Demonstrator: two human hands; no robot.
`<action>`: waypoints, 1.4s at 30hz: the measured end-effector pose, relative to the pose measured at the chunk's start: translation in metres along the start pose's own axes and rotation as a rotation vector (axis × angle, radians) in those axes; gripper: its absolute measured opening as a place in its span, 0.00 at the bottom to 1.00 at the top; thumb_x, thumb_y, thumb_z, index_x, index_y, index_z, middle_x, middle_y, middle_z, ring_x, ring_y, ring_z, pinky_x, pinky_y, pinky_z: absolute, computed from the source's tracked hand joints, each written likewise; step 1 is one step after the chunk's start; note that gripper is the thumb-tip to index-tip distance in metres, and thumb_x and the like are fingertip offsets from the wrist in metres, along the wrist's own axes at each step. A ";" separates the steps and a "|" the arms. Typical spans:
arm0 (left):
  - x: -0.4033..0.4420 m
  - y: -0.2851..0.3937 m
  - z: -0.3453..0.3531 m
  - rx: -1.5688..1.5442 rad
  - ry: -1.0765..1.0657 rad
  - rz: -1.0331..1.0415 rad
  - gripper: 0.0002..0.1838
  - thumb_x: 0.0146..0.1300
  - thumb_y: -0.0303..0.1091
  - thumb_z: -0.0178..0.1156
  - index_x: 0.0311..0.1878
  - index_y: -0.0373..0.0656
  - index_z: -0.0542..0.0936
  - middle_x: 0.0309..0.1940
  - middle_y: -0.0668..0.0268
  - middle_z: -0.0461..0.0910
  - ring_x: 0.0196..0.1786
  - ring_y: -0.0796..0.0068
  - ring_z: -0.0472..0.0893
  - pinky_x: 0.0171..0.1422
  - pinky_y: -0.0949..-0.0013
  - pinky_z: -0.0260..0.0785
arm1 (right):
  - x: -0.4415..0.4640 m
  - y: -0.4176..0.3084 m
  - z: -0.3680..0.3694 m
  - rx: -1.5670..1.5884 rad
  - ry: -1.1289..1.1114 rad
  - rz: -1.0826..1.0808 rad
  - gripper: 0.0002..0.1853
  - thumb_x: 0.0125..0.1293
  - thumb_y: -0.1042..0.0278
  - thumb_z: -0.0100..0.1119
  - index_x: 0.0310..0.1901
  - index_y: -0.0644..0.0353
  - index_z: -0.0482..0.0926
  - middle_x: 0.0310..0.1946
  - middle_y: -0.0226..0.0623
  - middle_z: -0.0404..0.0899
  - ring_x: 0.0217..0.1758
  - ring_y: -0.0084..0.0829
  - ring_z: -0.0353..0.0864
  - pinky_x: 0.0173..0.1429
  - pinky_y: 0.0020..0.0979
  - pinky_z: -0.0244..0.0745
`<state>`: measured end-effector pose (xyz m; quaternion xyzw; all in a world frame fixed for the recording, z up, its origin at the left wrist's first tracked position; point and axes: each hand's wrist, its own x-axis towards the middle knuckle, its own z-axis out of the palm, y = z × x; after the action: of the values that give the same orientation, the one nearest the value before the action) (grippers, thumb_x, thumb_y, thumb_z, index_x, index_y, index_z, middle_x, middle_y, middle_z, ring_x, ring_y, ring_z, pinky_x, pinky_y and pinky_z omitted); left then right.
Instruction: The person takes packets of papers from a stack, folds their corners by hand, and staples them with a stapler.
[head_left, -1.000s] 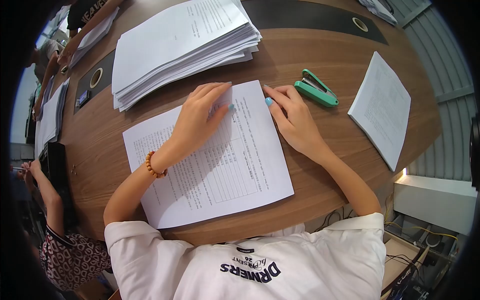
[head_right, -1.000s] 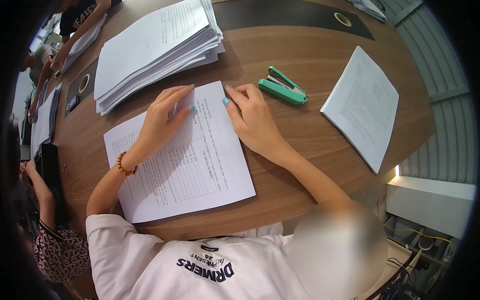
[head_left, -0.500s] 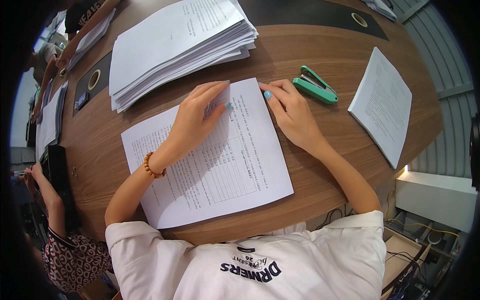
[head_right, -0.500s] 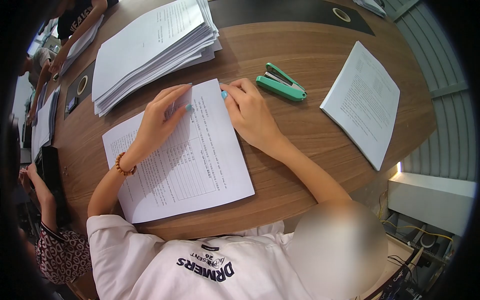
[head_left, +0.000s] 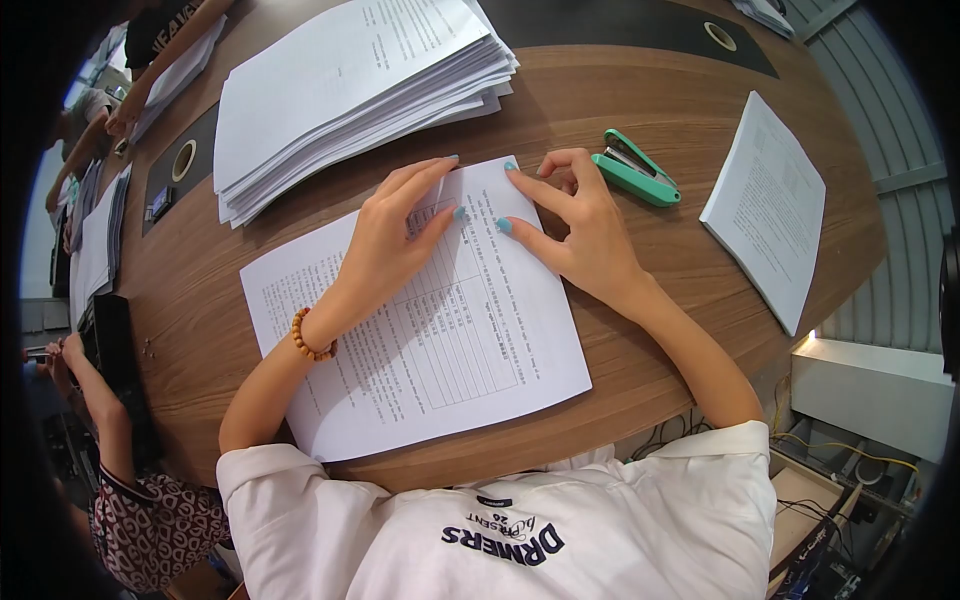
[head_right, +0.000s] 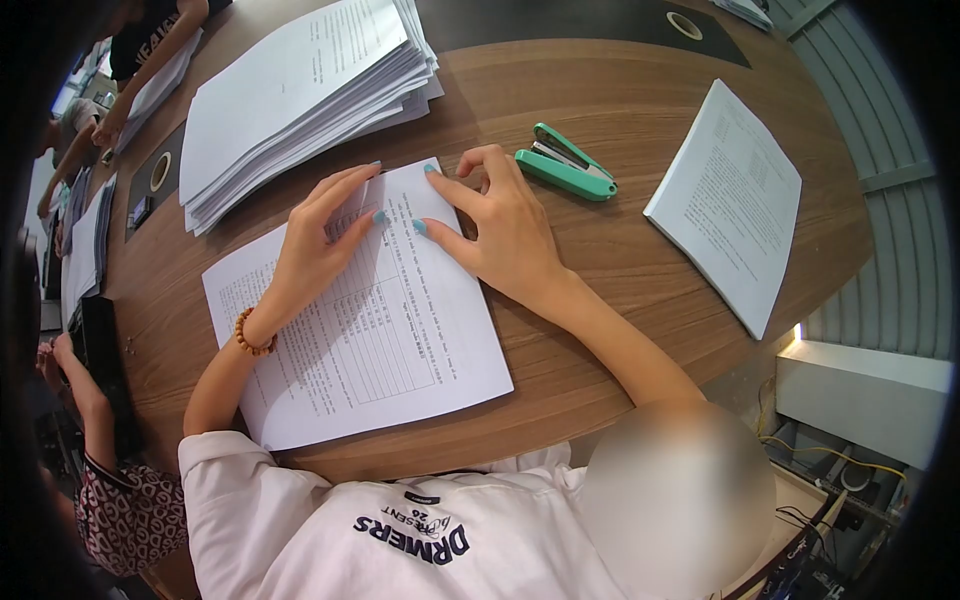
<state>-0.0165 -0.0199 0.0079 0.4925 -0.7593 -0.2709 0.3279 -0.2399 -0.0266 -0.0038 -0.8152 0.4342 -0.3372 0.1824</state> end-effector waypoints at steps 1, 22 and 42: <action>0.000 0.000 0.000 0.002 0.012 0.001 0.23 0.59 0.23 0.61 0.60 0.41 0.75 0.57 0.59 0.76 0.58 0.66 0.76 0.60 0.68 0.69 | 0.000 0.000 0.000 -0.009 0.006 -0.019 0.21 0.53 0.62 0.69 0.50 0.59 0.82 0.44 0.35 0.66 0.43 0.31 0.69 0.41 0.30 0.70; 0.001 0.004 -0.004 -0.151 0.021 -0.011 0.12 0.46 0.11 0.54 0.30 0.40 0.78 0.52 0.62 0.77 0.53 0.69 0.78 0.47 0.73 0.73 | -0.003 -0.004 0.006 -0.076 0.043 -0.058 0.25 0.45 0.66 0.72 0.49 0.59 0.81 0.45 0.33 0.66 0.39 0.31 0.66 0.41 0.31 0.68; 0.000 0.001 0.001 -0.061 0.071 0.055 0.12 0.48 0.14 0.64 0.34 0.42 0.83 0.44 0.66 0.76 0.47 0.72 0.78 0.50 0.71 0.77 | -0.003 -0.011 0.002 -0.137 0.048 -0.045 0.26 0.48 0.66 0.71 0.51 0.62 0.78 0.48 0.36 0.65 0.40 0.33 0.68 0.45 0.33 0.69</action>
<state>-0.0175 -0.0195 0.0082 0.4704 -0.7520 -0.2670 0.3768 -0.2333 -0.0181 -0.0003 -0.8271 0.4419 -0.3301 0.1083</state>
